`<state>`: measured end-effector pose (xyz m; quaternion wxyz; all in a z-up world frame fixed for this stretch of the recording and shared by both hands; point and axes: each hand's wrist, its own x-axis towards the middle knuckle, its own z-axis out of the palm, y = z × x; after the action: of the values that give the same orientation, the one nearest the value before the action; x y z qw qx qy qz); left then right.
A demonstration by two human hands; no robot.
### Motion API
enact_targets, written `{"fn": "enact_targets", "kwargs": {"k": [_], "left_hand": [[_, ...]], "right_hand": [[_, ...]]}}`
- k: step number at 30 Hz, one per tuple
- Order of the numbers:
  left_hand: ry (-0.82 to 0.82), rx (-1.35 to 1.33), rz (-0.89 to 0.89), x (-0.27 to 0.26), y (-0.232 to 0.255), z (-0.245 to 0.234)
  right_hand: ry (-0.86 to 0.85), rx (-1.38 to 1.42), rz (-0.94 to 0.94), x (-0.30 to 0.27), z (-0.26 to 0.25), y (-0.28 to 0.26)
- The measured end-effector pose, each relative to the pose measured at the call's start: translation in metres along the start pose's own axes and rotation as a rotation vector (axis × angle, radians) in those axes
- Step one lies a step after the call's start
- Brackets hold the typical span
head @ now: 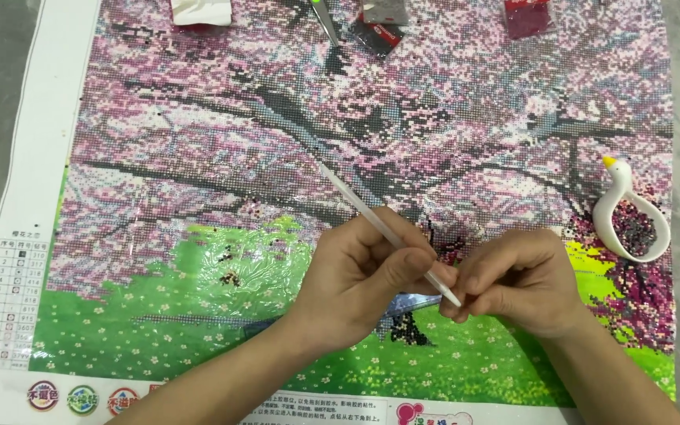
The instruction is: Using a diamond painting pen to place small resin beads onto a coded adhesive canvas to create a mosaic image.
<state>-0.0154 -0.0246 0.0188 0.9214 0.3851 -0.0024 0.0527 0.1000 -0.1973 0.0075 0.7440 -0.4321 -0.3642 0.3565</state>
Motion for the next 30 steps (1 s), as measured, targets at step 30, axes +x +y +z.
{"fn": "enact_targets", "kwargs": {"k": [30], "left_hand": [[-0.066,0.199,-0.035,0.002,0.006,0.005]], "right_hand": [[-0.031,-0.228,0.005,-0.001,0.003,-0.003]]}}
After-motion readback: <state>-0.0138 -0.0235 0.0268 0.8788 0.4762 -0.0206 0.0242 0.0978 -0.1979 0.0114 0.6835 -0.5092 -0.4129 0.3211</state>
